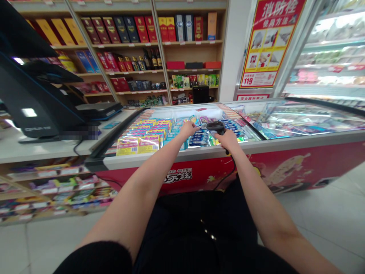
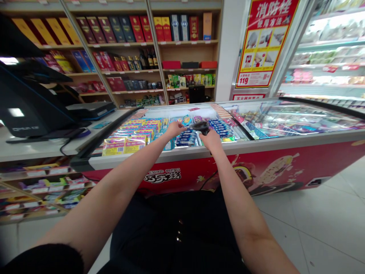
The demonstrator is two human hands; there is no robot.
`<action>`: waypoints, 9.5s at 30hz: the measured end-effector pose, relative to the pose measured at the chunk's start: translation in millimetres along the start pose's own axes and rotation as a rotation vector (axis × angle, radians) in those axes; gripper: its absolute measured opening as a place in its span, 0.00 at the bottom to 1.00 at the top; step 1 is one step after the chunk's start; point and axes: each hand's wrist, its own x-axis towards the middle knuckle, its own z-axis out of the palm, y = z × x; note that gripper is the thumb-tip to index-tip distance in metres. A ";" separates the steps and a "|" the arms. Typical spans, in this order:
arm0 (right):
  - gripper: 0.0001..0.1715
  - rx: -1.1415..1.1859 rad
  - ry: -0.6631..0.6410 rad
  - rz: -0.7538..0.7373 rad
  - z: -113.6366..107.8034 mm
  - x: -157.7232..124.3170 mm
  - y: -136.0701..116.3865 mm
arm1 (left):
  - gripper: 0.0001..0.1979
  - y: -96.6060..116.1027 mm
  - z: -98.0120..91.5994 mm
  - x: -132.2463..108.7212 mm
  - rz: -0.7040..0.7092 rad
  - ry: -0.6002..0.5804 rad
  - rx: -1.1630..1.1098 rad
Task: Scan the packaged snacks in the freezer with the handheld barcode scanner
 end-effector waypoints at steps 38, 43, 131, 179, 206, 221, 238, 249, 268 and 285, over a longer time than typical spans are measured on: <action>0.18 -0.004 -0.030 0.043 -15.4 -3.2 6.6 | 0.12 12.1 9.2 5.0 0.009 0.014 0.027; 0.16 0.096 0.015 0.105 -31.5 -2.4 23.0 | 0.13 33.9 27.1 3.2 0.076 -0.030 0.004; 0.18 0.053 0.015 0.000 8.4 2.2 5.5 | 0.12 -20.8 11.7 -16.7 -0.076 -0.047 0.089; 0.17 -0.015 -0.019 0.011 -0.3 0.0 13.7 | 0.13 8.5 3.8 -7.7 -0.059 -0.044 0.122; 0.08 0.341 0.231 0.269 -73.7 19.9 130.7 | 0.12 136.1 116.4 -21.7 0.529 -0.028 0.267; 0.11 0.310 0.190 0.272 -58.5 25.8 135.7 | 0.12 143.2 126.8 -4.3 0.453 0.008 0.287; 0.19 0.140 0.054 0.133 -22.8 21.6 62.3 | 0.19 2.9 24.4 22.8 0.017 -0.107 0.540; 0.21 -0.005 0.016 0.070 0.5 18.4 24.4 | 0.19 -6.6 19.3 22.7 0.000 -0.225 0.471; 0.18 -0.026 0.033 0.009 -2.9 13.2 11.6 | 0.15 -1.1 0.3 10.1 0.088 -0.153 0.272; 0.18 -0.052 -0.003 -0.002 -1.2 -2.0 8.3 | 0.14 0.5 2.9 4.2 0.059 -0.141 0.242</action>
